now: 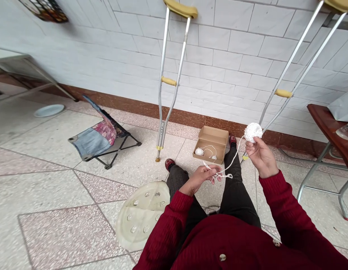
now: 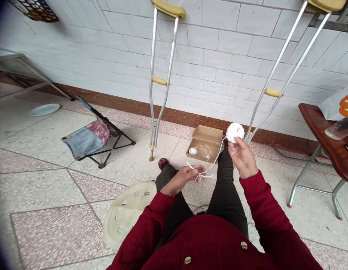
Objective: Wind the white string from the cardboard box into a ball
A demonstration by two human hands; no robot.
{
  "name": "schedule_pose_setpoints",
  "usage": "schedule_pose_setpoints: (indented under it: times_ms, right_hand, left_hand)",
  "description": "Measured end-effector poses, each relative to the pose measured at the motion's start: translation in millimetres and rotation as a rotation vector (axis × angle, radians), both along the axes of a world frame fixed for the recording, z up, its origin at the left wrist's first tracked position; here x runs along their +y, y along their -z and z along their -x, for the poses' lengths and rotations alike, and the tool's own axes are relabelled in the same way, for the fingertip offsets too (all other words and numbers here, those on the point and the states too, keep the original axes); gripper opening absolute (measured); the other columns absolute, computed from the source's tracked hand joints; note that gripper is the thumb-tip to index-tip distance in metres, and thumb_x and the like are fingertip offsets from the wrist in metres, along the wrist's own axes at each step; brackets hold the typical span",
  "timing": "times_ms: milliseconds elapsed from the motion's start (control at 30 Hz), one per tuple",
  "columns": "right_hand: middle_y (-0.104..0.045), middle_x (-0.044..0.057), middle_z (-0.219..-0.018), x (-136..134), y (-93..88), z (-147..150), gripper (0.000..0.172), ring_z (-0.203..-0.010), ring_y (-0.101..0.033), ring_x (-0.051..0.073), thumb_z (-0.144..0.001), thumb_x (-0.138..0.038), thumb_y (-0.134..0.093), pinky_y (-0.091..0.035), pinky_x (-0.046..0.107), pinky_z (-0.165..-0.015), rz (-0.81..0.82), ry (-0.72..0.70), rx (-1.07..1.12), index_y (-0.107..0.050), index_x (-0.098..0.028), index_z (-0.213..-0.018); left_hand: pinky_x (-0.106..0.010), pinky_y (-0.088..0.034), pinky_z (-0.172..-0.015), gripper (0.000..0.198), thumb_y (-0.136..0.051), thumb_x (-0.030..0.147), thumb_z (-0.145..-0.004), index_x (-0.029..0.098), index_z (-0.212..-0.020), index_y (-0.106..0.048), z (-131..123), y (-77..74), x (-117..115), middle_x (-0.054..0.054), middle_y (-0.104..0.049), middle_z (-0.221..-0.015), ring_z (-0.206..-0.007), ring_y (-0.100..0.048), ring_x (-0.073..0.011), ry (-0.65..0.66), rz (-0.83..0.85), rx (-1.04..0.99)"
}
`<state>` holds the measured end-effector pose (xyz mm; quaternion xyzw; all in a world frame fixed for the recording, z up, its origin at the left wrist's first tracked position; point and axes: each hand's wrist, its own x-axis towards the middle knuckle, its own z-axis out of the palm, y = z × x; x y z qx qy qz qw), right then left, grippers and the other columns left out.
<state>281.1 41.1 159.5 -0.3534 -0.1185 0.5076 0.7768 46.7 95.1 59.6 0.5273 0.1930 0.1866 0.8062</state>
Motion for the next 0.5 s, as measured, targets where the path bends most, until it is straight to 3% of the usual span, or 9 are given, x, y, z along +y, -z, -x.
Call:
schedule_pose_setpoints:
  times_ms: [100,200,333,500]
  right_hand:
    - [-0.057,-0.006,-0.069,15.0,0.8,-16.9,0.016,-0.054,-0.052,0.005,-0.078,-0.011,-0.065,-0.045,0.011,-0.043,0.014,0.062,0.001,-0.051,-0.020,-0.075]
    - [-0.059,-0.005,-0.072,22.1,8.6,-28.0,0.015,-0.053,-0.052,0.004,-0.078,-0.009,-0.063,-0.045,0.010,-0.041,0.027,0.127,0.022,-0.053,-0.020,-0.079]
    - [-0.059,-0.005,-0.071,24.1,28.9,-33.8,0.017,-0.054,-0.054,0.005,-0.076,-0.009,-0.066,-0.046,0.010,-0.041,0.035,0.112,0.016,-0.054,-0.020,-0.080]
    - [-0.058,-0.004,-0.069,33.8,48.8,-68.8,0.015,-0.053,-0.054,0.006,-0.078,-0.014,-0.066,-0.047,0.013,-0.039,0.166,0.221,-0.106,-0.052,-0.021,-0.079]
  left_hand:
    - [-0.025,-0.043,-0.059,0.029,-0.068,0.039,-0.081,0.011,-0.090,-0.071,4.5,-4.3,-4.2,-0.010,-0.070,-0.079,-0.068,-0.063,-0.0169,0.080,-0.054,0.029]
    - [-0.025,-0.043,-0.056,0.028,-0.065,0.038,-0.083,0.012,-0.078,-0.071,8.6,-7.8,-4.4,-0.008,-0.069,-0.073,-0.062,-0.060,-0.0151,-0.006,-0.070,0.031]
    - [-0.025,-0.041,-0.054,0.027,-0.066,0.040,-0.082,0.014,-0.087,-0.069,9.2,-10.3,-3.5,-0.004,-0.066,-0.066,-0.056,-0.057,-0.0137,-0.122,0.000,0.019]
    - [-0.030,-0.046,-0.064,0.025,-0.063,0.036,-0.081,0.013,-0.074,-0.067,11.6,-15.3,-7.1,-0.005,-0.064,-0.062,-0.057,-0.058,-0.0154,-0.168,0.034,0.002]
